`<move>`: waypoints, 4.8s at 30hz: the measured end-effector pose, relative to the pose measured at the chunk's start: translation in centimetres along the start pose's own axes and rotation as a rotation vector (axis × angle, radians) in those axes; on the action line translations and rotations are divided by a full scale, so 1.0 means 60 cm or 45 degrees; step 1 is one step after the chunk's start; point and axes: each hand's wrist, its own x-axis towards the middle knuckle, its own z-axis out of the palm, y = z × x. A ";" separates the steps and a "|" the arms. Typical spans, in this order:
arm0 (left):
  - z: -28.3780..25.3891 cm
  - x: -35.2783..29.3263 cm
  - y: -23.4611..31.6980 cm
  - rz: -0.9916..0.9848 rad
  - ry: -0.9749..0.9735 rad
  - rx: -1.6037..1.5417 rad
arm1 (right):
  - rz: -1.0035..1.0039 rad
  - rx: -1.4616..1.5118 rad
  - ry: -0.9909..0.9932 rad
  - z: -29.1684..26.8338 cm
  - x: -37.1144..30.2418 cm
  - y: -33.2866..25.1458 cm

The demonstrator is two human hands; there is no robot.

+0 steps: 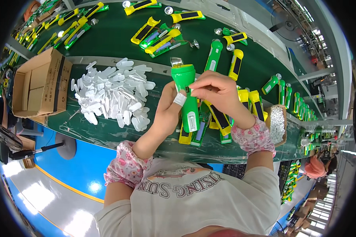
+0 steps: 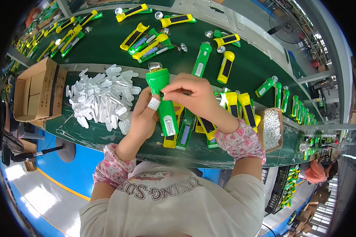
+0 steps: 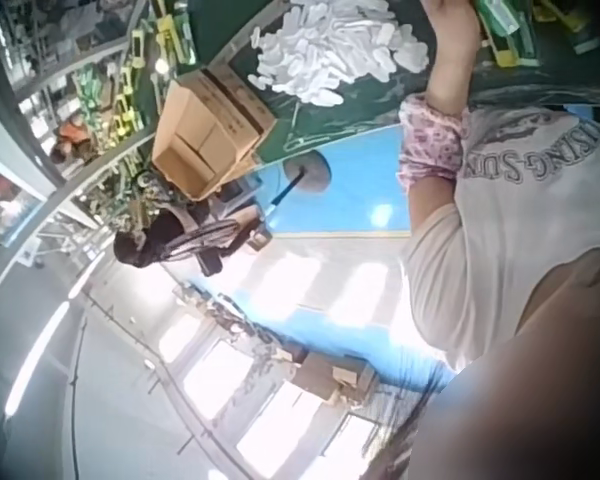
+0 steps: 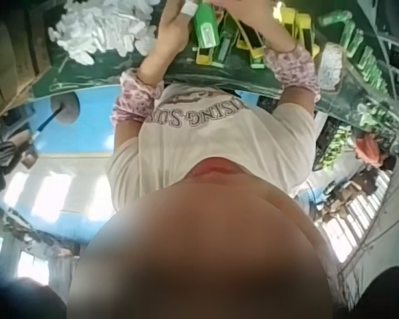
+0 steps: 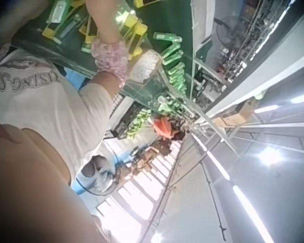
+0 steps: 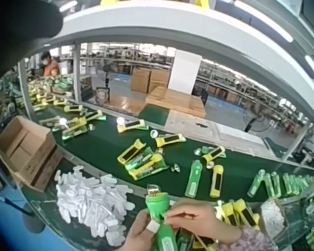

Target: Assembling handheld solar flashlights on a production line, fitting lenses and reflectors onto the bodies.

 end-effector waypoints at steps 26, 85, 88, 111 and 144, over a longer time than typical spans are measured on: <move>-0.012 0.178 0.004 0.147 -0.151 0.515 | 0.065 -0.470 0.579 -0.287 0.089 0.139; -0.114 -0.081 0.055 0.085 0.235 -0.598 | -0.220 -0.060 0.165 0.139 0.051 -0.011; -0.094 -0.070 0.048 0.078 0.145 -0.638 | -0.134 -0.225 0.197 0.140 0.038 -0.029; -0.048 -0.058 0.034 0.242 0.044 -0.520 | -0.410 -0.989 0.336 0.103 -0.019 -0.056; -0.073 -0.035 0.029 0.037 0.335 -0.143 | 0.081 -0.609 0.049 0.169 -0.064 0.014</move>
